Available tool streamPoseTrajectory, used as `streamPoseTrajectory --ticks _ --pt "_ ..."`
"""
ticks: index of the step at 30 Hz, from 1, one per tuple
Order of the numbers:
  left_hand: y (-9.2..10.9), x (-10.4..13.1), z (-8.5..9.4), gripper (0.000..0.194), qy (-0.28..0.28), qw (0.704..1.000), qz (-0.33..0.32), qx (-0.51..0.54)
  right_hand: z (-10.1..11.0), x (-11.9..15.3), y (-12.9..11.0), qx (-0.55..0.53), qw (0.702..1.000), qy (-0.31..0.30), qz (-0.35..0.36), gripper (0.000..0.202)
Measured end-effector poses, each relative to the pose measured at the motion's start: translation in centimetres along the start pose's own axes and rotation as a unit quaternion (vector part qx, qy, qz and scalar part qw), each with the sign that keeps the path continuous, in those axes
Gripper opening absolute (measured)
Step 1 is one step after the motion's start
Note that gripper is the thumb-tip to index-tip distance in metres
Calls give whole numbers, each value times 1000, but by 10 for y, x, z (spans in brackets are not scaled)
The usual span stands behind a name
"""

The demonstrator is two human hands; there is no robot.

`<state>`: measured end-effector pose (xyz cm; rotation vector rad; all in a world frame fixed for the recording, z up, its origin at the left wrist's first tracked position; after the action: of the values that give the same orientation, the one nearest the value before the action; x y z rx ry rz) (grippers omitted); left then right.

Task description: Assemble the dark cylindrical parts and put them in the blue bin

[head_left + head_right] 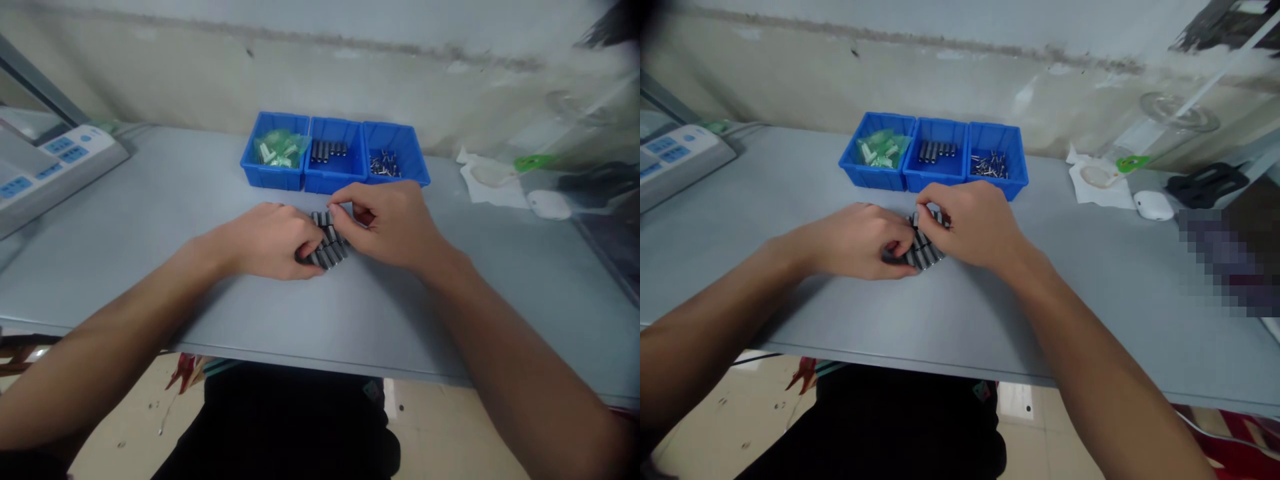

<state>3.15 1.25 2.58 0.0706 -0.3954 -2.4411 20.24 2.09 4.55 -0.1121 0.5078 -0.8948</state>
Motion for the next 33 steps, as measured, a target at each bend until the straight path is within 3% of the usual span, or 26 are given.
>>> streamPoseTrajectory --ticks 9,23,33 --pt "-8 5 11 27 39 999 -2 8 -10 1 -5 -14 1000 4 14 29" --pt "-11 5 6 15 25 1000 3 -2 -12 2 -6 -31 999 21 39 32" --pt "-8 7 11 25 28 998 36 -50 -14 2 -7 -44 998 15 49 30"
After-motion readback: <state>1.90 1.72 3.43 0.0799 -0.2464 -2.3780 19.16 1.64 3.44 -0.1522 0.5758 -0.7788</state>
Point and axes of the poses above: each hand's wrist, its own x-axis away from the middle knuckle, its own z-axis out of the back of the hand, y = z × x, the point moved 5 cm from there along -x, towards the middle knuckle, and after that the axes turned 3 degrees about -y, right-handed, at the moved point
